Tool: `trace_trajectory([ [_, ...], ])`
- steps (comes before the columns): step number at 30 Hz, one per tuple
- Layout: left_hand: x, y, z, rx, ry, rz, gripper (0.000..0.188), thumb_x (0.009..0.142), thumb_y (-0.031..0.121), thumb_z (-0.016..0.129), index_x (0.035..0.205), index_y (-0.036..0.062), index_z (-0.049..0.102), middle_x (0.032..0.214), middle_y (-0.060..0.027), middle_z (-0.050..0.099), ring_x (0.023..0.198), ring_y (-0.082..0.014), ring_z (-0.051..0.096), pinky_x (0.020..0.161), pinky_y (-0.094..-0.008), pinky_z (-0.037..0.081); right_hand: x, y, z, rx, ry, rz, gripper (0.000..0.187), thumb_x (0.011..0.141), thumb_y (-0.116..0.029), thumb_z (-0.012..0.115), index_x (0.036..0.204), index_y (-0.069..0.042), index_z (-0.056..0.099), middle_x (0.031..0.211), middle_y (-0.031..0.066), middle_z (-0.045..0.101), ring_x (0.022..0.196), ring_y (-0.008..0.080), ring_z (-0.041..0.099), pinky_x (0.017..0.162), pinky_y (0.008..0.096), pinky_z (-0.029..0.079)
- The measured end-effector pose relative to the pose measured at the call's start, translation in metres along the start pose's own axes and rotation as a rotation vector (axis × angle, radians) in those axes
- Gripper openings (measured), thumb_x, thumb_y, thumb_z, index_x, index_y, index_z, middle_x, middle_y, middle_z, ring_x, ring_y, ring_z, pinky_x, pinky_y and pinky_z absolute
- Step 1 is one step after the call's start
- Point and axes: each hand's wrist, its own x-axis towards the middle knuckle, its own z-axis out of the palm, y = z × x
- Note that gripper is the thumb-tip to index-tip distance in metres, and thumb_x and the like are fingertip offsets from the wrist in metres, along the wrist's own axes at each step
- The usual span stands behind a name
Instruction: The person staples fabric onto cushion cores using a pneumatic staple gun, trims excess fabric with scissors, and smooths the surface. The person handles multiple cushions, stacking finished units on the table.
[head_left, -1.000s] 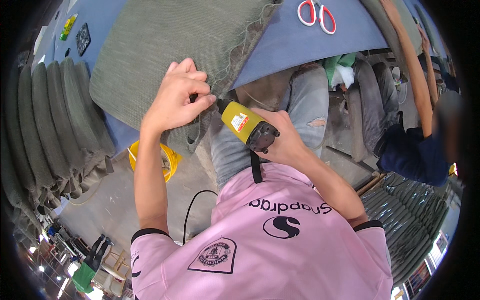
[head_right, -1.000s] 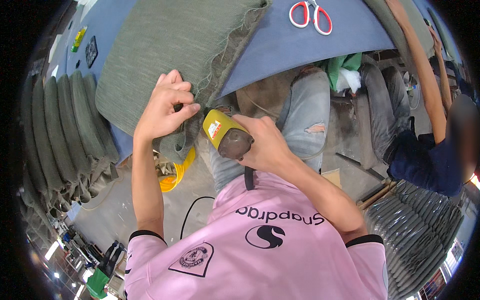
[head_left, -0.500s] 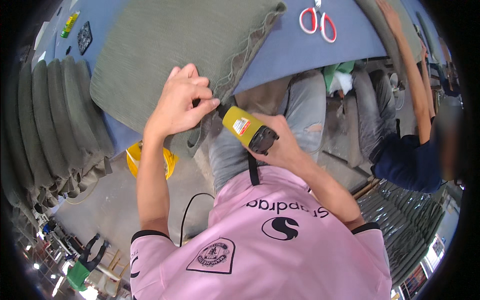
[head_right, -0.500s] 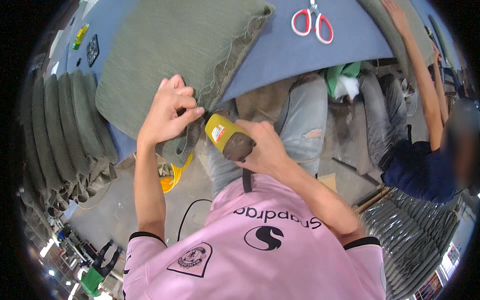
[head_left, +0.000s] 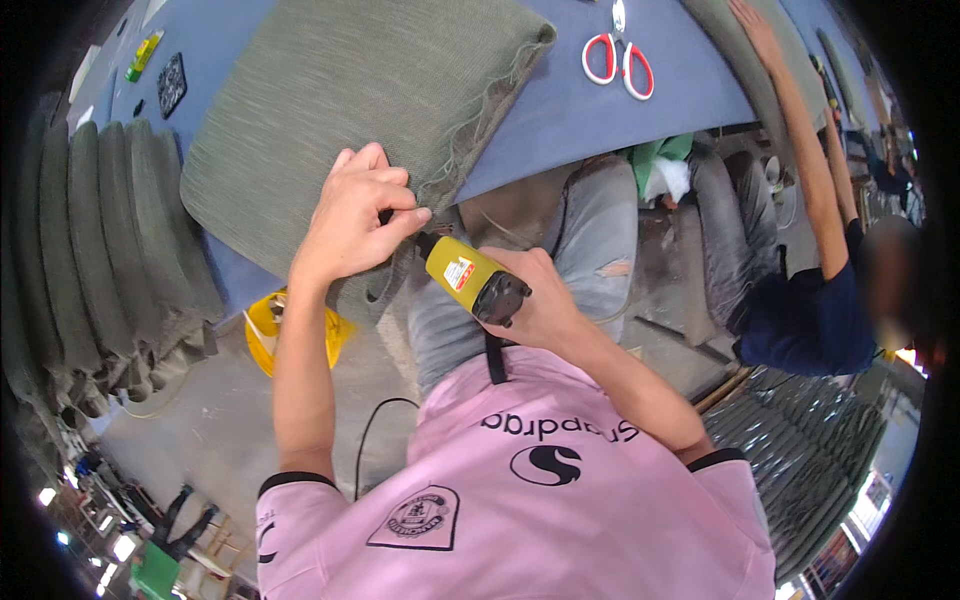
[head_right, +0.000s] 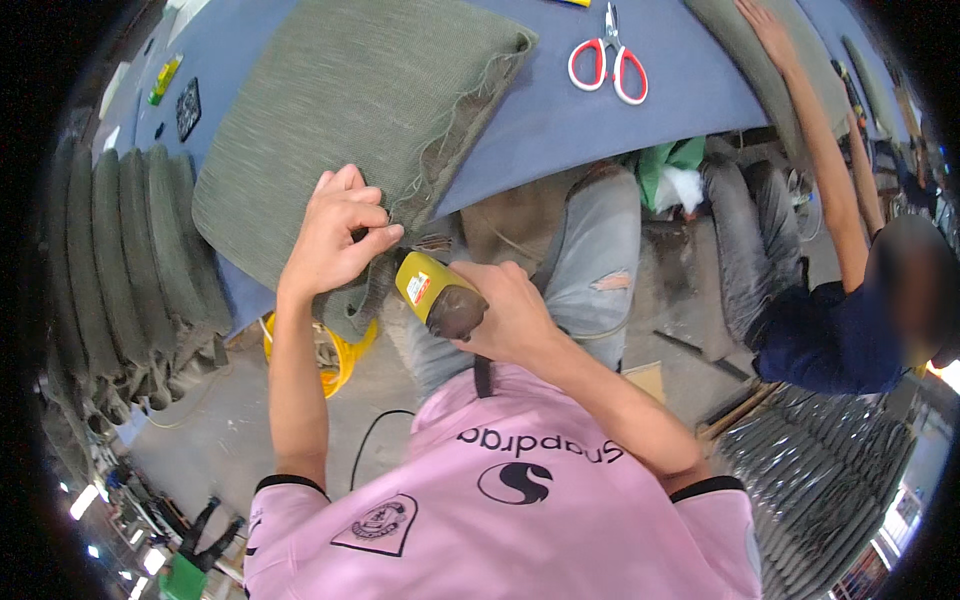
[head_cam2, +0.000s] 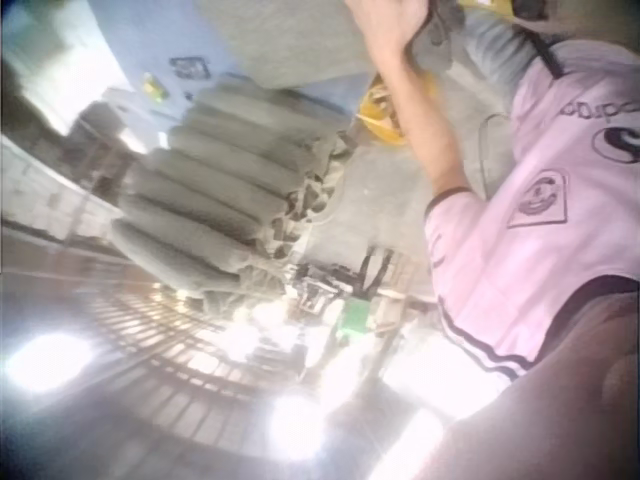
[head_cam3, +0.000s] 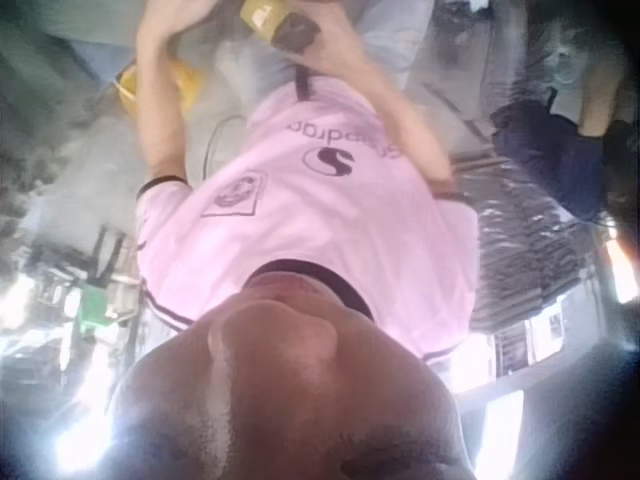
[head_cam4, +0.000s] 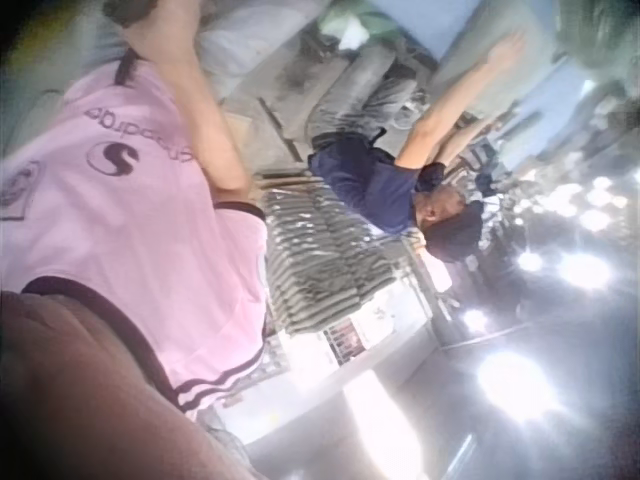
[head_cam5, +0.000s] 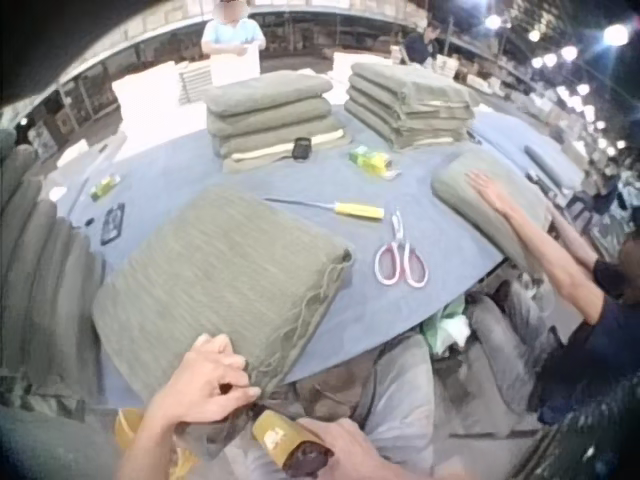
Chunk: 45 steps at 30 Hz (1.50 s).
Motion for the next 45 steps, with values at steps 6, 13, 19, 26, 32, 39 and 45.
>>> trace_trajectory([
  [6,-0.003,-0.001,0.003,0.007,0.06,0.024,0.04,0.085,0.025,0.083,0.064,0.0042,0.056,0.071,-0.0043,0.046,0.086,-0.0273,0.048,0.081,-0.0435,0.033,-0.012,0.001,-0.007,0.076,-0.071,0.088,0.058,0.072,-0.012,0.093,0.127,-0.005,0.075,0.112,0.0237,0.079,0.104,0.0473,0.072,0.089,0.0488,0.058],
  [13,0.04,0.021,-0.004,0.092,0.094,-0.021,0.037,0.091,0.028,0.081,0.067,0.0048,0.064,0.07,-0.006,0.053,0.086,-0.0282,0.053,0.081,-0.0443,0.039,-0.057,0.005,-0.046,0.035,0.196,0.04,0.049,0.082,-0.018,0.094,0.125,-0.003,0.076,0.107,0.0173,0.081,0.096,0.0421,0.073,0.093,0.0443,0.057],
  [19,0.074,0.041,0.005,0.247,-0.163,-0.134,0.036,0.093,0.031,0.079,0.07,0.0041,0.073,0.08,-0.0093,0.067,0.093,-0.0309,0.059,0.087,-0.0478,0.046,-0.049,0.0,-0.087,0.01,0.269,-0.143,0.044,0.077,-0.01,0.091,0.116,0.001,0.074,0.093,0.0208,0.077,0.084,0.0455,0.075,0.071,0.0431,0.059],
  [26,0.074,0.018,-0.01,0.064,-0.355,0.005,0.037,0.093,0.032,0.078,0.071,0.0034,0.072,0.077,-0.0063,0.051,0.093,-0.0276,0.049,0.094,-0.0431,0.039,-0.015,0.009,-0.111,0.038,0.043,-0.123,0.036,0.075,-0.006,0.088,0.107,-0.001,0.073,0.088,0.0231,0.074,0.089,0.0497,0.069,0.072,0.0469,0.058],
  [32,0.071,0.01,-0.008,-0.069,-0.325,0.005,0.039,0.095,0.026,0.075,0.068,0.0021,0.06,0.079,-0.0047,0.038,0.092,-0.0242,0.041,0.094,-0.0406,0.034,0.011,0.007,-0.105,0.071,0.045,-0.195,0.03,0.077,-0.006,0.086,0.104,-0.001,0.073,0.089,0.0235,0.074,0.087,0.0494,0.069,0.071,0.0473,0.057],
  [39,0.069,0.01,-0.001,-0.093,-0.254,-0.002,0.04,0.093,0.026,0.076,0.07,0.0012,0.055,0.079,-0.0047,0.035,0.088,-0.0249,0.039,0.089,-0.0413,0.032,0.022,0.02,-0.103,0.088,-0.028,-0.221,0.035,0.076,-0.006,0.086,0.109,0.0,0.074,0.088,0.0238,0.074,0.086,0.0482,0.07,0.073,0.046,0.057],
  [45,0.068,0.013,0.002,-0.076,-0.214,-0.015,0.043,0.092,0.026,0.078,0.07,0.0005,0.051,0.08,-0.005,0.036,0.087,-0.0256,0.04,0.084,-0.0418,0.031,0.026,0.014,-0.111,0.101,-0.086,-0.17,0.04,0.074,-0.007,0.088,0.111,0.0,0.075,0.089,0.0236,0.076,0.086,0.0479,0.071,0.074,0.0447,0.058],
])
